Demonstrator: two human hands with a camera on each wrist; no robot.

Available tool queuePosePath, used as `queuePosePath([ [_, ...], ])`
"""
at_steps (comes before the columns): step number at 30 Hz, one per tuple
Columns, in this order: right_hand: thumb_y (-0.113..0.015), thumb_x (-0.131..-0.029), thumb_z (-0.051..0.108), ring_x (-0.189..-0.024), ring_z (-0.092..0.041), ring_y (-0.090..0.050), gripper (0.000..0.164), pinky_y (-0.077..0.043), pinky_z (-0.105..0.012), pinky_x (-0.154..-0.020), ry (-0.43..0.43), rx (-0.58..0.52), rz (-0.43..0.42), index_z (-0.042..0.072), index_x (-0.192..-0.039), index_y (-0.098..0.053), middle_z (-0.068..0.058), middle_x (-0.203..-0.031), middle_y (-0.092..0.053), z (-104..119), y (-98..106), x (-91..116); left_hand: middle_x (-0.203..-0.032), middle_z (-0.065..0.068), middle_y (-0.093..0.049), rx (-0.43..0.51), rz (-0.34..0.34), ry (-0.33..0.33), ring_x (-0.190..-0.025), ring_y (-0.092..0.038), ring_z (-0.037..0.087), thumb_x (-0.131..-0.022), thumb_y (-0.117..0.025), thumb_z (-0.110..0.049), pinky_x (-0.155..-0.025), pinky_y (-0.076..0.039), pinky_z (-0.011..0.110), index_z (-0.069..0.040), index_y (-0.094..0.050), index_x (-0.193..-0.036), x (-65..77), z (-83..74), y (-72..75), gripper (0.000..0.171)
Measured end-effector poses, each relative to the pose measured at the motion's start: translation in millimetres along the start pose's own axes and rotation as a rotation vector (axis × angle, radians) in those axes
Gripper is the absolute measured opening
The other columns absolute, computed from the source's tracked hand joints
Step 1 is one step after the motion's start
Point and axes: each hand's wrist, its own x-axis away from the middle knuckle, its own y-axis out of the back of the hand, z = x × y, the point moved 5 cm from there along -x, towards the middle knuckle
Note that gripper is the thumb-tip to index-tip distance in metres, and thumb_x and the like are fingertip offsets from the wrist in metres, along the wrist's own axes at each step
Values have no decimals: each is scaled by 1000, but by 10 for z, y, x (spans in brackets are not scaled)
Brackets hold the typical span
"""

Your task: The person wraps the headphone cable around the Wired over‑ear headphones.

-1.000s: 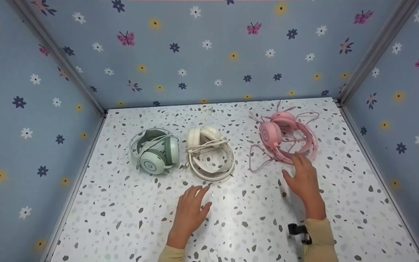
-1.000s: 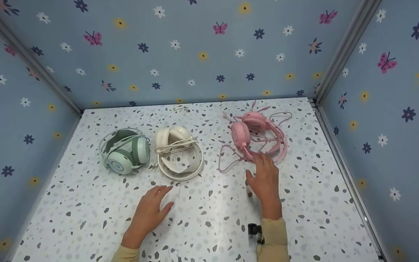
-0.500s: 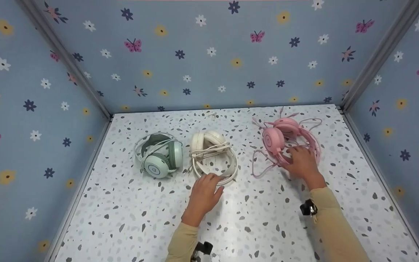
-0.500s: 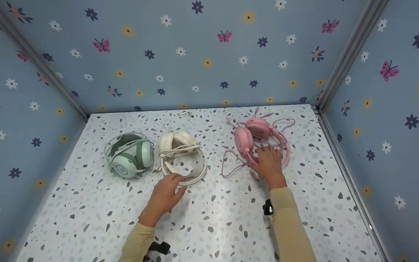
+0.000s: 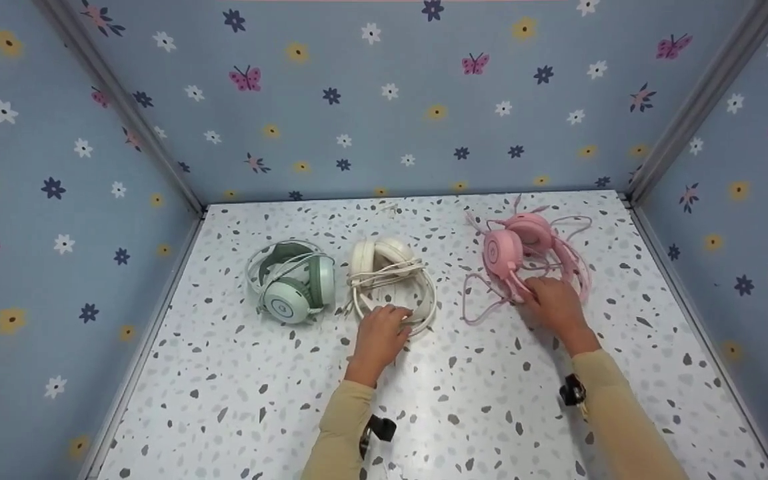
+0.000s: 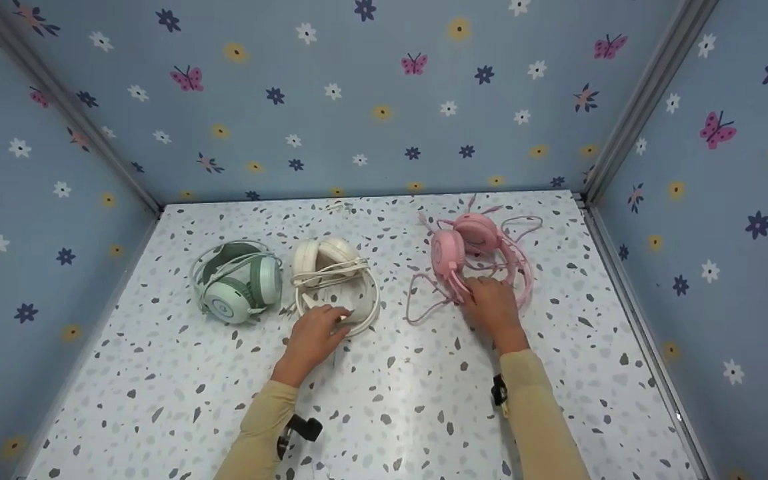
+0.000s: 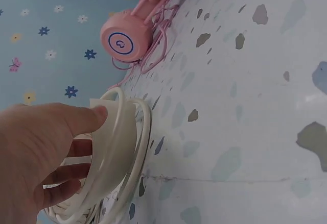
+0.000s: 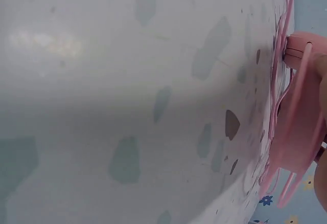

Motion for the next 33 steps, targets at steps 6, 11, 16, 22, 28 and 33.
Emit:
queuePosePath([
  [6,-66,-95,24,-57,-22,-42,24,-34,-37,-54,16,-12,-277,8,-79,-57,-3,-64,-47,117,280,-20,-96,2,-68,-5,-26,-19,-83,-62,22,-85,-76,-14,-73,-50,37,-14,-72,-104,-26,-2,-10,19],
  [11,-68,-89,19,-48,-20,-36,28,-28,-35,-46,11,-11,-512,3,-69,-56,-5,-56,-45,226,589,-17,-98,3,-68,9,-18,-37,-86,-62,22,-88,-74,-14,-76,-50,36,-14,-71,-106,-18,-14,-16,18],
  [16,-72,-84,18,-44,-16,-35,27,-27,-33,-44,-44,-74,-581,1,-66,-64,-4,-50,-49,393,809,45,-101,5,-67,55,-25,-32,-89,-60,25,-89,-72,-13,-79,-49,39,-11,-70,-109,26,-12,-6,20],
  [22,-77,-82,17,-46,-9,-37,22,-28,-23,-44,-169,-200,-580,1,-68,-70,-3,-52,-56,584,1030,191,-104,5,-65,118,9,9,-94,-58,26,-91,-68,-13,-83,-47,40,-11,-68,-114,91,23,-28,23],
  [28,-75,-86,20,-50,-11,-44,21,-32,-17,-46,-357,-409,-538,2,-75,-74,-4,-58,-59,705,1313,361,-102,5,-63,229,2,30,-95,-56,25,-92,-67,-12,-84,-46,41,-10,-69,-110,183,29,-21,19],
  [33,-70,-91,22,-55,-15,-47,24,-37,-20,-47,-445,-638,-500,0,-83,-75,-4,-62,-57,822,1521,488,-102,1,-63,352,-29,36,-96,-57,20,-92,-67,-11,-84,-46,40,-11,-70,-107,306,-10,15,16],
])
